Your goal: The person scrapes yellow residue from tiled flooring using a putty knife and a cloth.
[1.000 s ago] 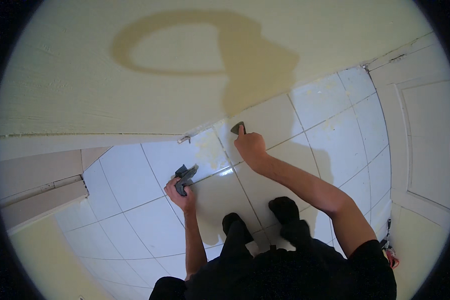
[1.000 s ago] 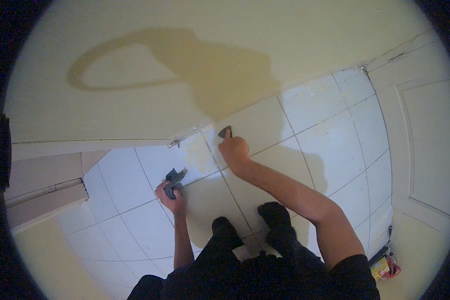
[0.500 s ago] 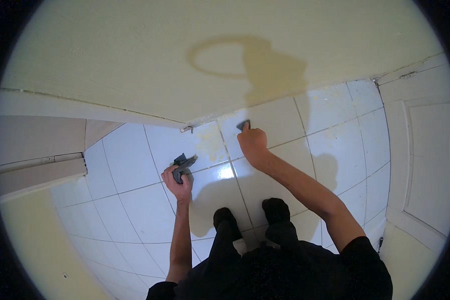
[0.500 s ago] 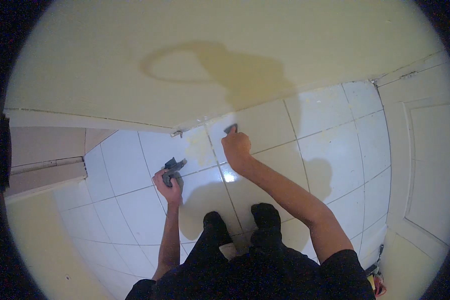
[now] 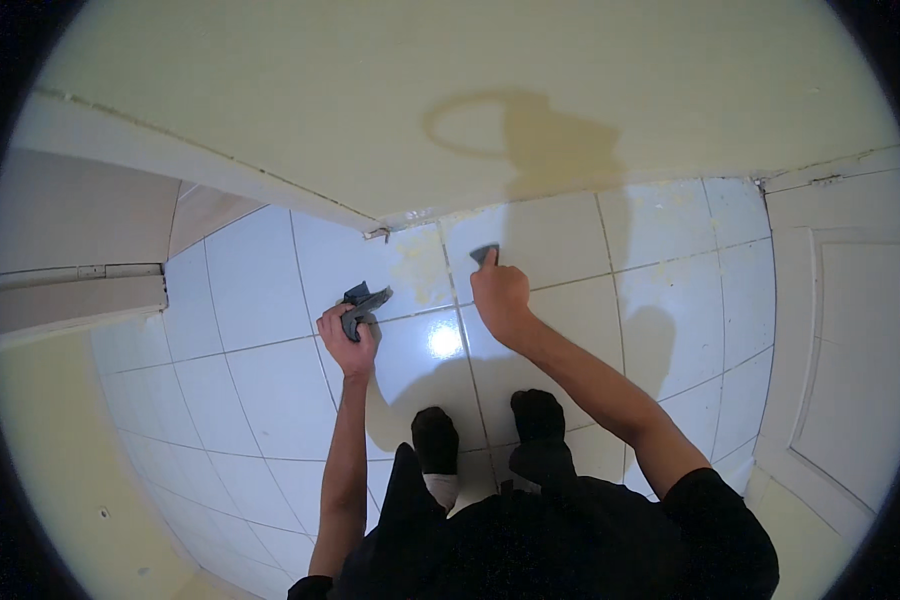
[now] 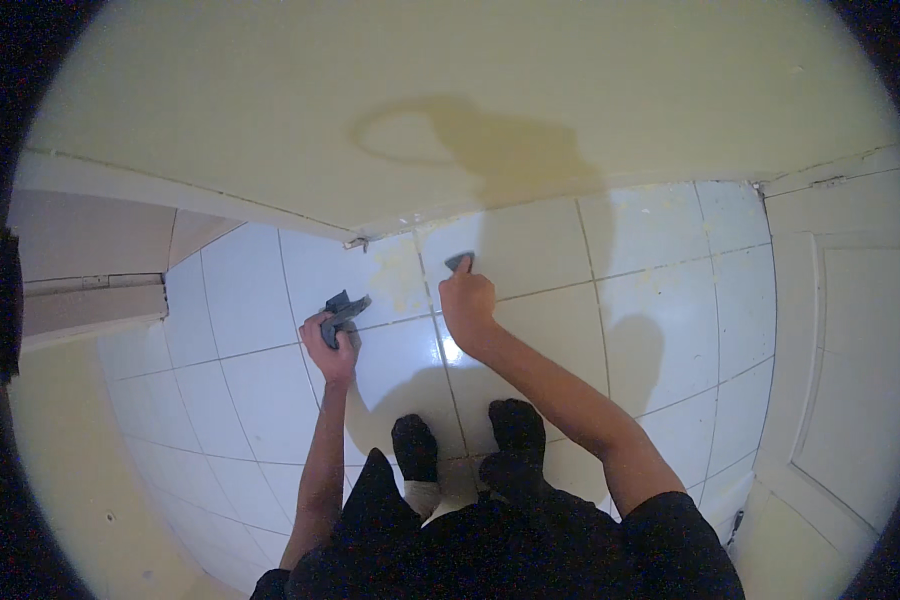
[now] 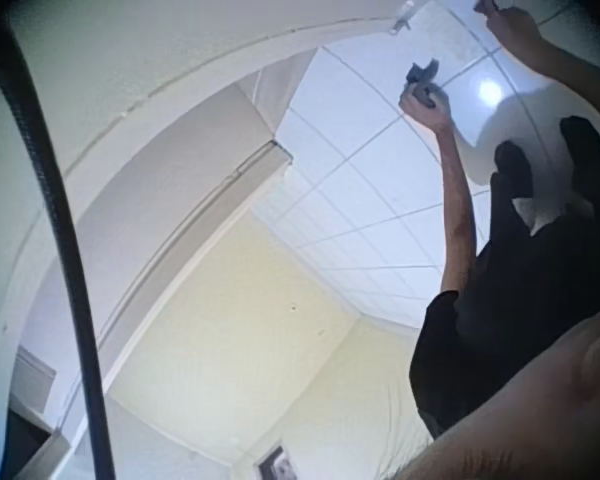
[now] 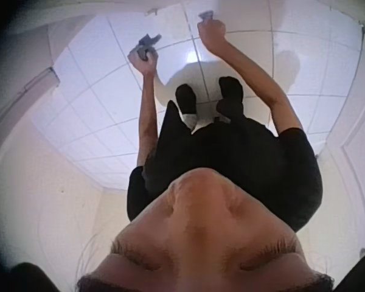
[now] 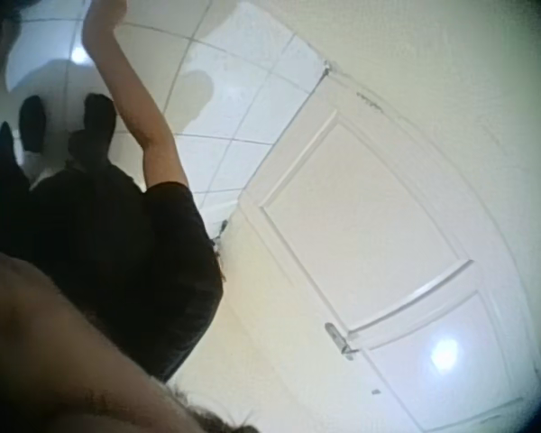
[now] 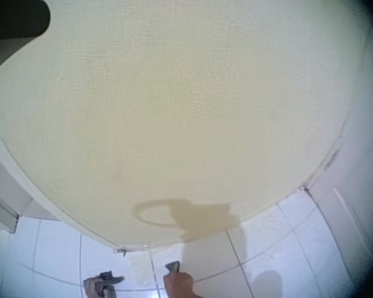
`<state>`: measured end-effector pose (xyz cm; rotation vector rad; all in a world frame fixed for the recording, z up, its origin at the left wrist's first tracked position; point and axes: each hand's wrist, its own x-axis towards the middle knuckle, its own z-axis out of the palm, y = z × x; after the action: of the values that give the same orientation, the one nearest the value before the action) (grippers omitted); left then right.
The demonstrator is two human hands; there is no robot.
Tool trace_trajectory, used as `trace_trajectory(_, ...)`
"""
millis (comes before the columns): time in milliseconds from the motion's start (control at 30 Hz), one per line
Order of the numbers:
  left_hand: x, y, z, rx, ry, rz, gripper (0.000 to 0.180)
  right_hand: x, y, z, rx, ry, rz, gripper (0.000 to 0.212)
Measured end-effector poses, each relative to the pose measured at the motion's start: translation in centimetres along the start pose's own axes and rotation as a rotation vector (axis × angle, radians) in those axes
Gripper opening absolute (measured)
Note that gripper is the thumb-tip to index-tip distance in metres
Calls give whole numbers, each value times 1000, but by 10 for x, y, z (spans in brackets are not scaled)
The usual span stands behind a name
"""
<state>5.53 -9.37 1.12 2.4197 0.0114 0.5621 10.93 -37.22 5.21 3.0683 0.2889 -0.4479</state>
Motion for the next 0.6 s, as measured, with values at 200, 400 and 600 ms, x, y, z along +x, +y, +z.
trace_trajectory(200, 7, 1, 4, 6, -20, 32, 29, 11, 0, 17, 15, 51, 114, 59)
trace_trajectory(400, 4, -5, -4, 62, -28, 60, 29, 1, -17, 1, -27, -168, 31, 65)
trace_trajectory(600, 4, -7, -9, 71, -50, 40, 30, -6, -28, -5, -68, -198, -110, 62)
